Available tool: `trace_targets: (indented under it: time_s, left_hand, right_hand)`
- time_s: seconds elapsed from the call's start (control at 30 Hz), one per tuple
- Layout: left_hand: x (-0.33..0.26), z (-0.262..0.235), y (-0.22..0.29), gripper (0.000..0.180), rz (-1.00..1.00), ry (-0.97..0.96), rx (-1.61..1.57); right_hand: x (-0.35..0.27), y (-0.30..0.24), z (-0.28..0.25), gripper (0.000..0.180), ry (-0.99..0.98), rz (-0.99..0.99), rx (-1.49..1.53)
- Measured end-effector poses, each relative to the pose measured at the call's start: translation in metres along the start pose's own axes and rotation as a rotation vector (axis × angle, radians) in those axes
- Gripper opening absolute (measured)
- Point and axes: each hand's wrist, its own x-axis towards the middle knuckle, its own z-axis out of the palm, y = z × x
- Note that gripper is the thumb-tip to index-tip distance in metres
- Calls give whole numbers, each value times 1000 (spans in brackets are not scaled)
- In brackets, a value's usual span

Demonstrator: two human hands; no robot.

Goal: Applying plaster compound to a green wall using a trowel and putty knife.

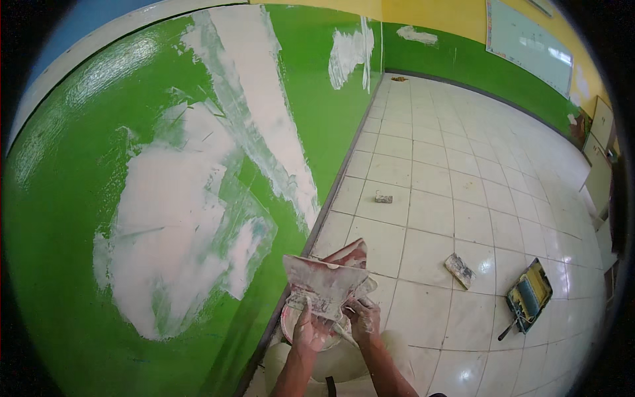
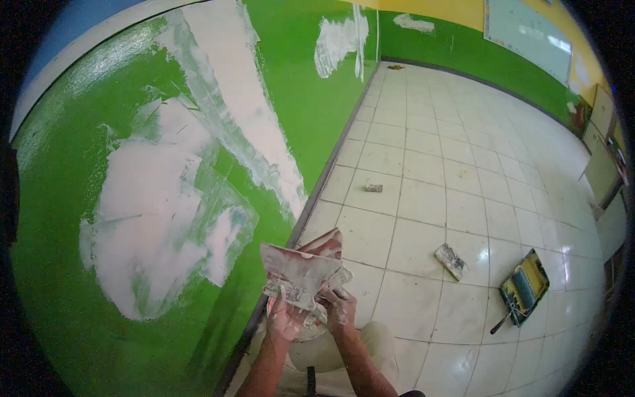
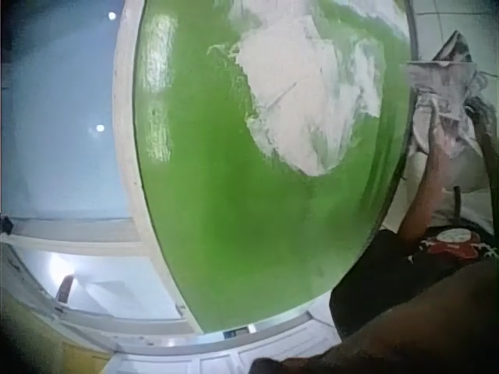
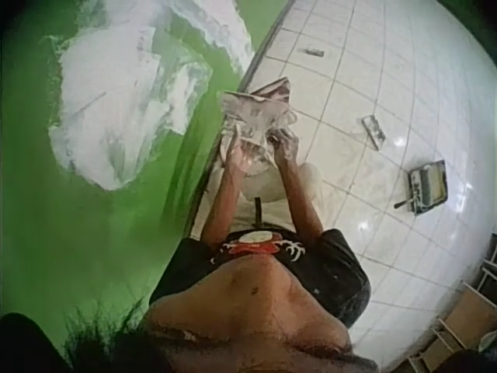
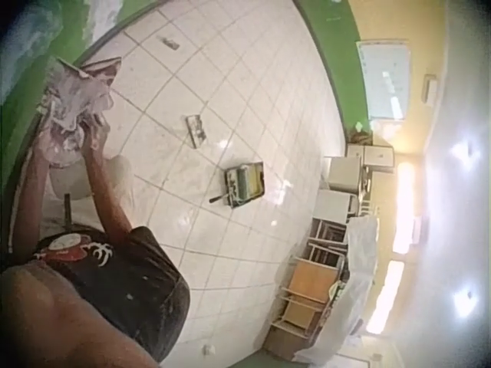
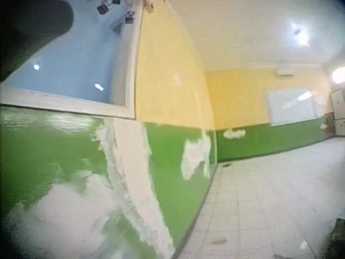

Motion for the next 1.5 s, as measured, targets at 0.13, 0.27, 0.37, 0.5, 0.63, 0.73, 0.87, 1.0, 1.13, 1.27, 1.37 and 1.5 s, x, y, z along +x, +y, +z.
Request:
trace_targets:
  time_s: [0.13, 0.27, 0.37, 0.5, 0.63, 0.73, 0.87, 1.0, 1.13, 1.27, 1.37, 1.5]
  left_hand:
    - [15, 3, -6, 52, 128, -56, -12]
    - [29, -19, 3, 48, 183, -22, 2]
    - [36, -30, 12, 41, 241, 18, -56]
    - [50, -32, 29, 41, 252, 91, -83]
    - [62, -16, 41, 38, 268, 233, -70]
    - [73, -15, 46, 37, 303, 162, -26]
    - [78, -23, 51, 37, 277, 183, -11]
    - [71, -27, 61, 36, 235, 190, -66]
    - [66, -26, 61, 41, 252, 236, -42]
    - [63, -47, 63, 42, 269, 207, -44]
    - [64, -53, 59, 40, 246, 206, -59]
    - [54, -58, 64, 43, 261, 226, -25]
  right_hand:
    - [6, 16, -9, 9, 9, 72, -92]
    - [10, 29, -11, 12, -96, 109, -11]
    - [13, 31, -18, 18, -238, 174, -53]
    - [76, 76, -98, 42, -252, 162, -398]
    - [123, 154, -180, 44, -8, -278, -1490]
    - [126, 144, -159, 53, -139, 43, -1726]
    - [134, 182, -163, 53, -50, -128, -1778]
    - [141, 174, -131, 52, 171, 31, -1734]
    - [159, 188, -180, 48, 83, 1, -1735]
    - [164, 205, -211, 45, 75, -51, -1670]
    - [163, 210, -233, 46, 6, -163, -1656]
    - [159, 200, -214, 36, -144, 274, -1239]
